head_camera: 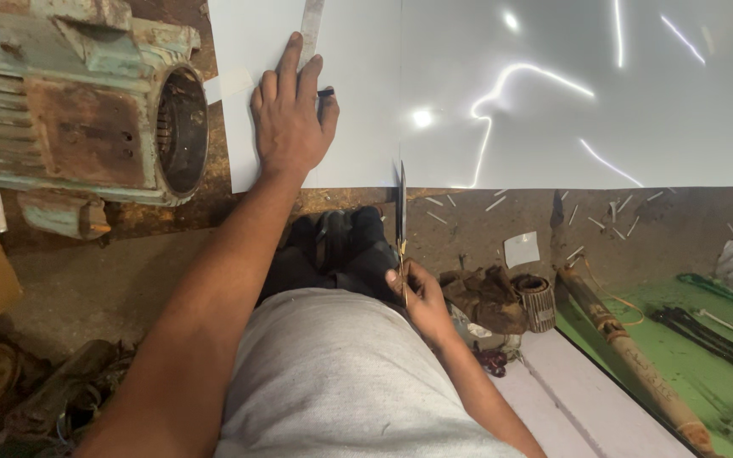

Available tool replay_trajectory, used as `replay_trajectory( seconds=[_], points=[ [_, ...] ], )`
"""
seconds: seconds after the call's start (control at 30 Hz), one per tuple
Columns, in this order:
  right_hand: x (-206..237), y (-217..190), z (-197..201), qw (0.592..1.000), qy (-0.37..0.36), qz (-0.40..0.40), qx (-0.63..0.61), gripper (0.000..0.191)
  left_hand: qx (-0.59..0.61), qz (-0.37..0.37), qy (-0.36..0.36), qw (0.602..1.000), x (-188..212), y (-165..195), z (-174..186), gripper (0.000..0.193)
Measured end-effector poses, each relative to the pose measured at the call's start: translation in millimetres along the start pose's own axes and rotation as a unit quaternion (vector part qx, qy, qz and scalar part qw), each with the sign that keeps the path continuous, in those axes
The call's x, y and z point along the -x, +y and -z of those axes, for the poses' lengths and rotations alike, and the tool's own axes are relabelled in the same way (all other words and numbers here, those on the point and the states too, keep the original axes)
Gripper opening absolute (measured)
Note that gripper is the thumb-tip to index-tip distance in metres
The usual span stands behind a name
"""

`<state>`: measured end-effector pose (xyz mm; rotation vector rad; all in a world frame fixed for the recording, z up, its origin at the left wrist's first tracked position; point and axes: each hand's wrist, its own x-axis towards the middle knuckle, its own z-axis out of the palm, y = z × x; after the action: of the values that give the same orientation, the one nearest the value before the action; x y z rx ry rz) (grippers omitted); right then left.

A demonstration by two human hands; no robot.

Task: The person lays a white sheet on a cluttered workbench, positions a steel ruler on it, and draws straight lines with a pen along the ruler. They then cut the sheet with scissors and continue measuring and marking additional lines across the sheet.

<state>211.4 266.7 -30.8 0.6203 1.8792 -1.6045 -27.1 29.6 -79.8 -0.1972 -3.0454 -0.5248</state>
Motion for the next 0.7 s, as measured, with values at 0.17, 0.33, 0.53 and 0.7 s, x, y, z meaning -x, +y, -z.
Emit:
replay_trajectory(
  seconds=[0.17,0.33,0.53,0.7],
  points=[
    [0,1,0,1.000,0.003,0.010,0.025,0.041,-0.003,0.000,0.000,1.000,-1,0,-2,0.063],
    [-3,7,-1,0.998,0.006,0.042,0.039,0.044,-0.007,-0.005,0.006,1.000,0,0,-4,0.063],
    [-4,12,0,0.997,0.012,0.041,0.056,0.046,-0.003,-0.004,0.008,1.000,-2,2,-3,0.062],
    [-15,5,4,0.999,0.019,0.012,-0.023,0.043,-0.001,-0.003,0.011,1.000,-2,2,-1,0.062]
  ],
)
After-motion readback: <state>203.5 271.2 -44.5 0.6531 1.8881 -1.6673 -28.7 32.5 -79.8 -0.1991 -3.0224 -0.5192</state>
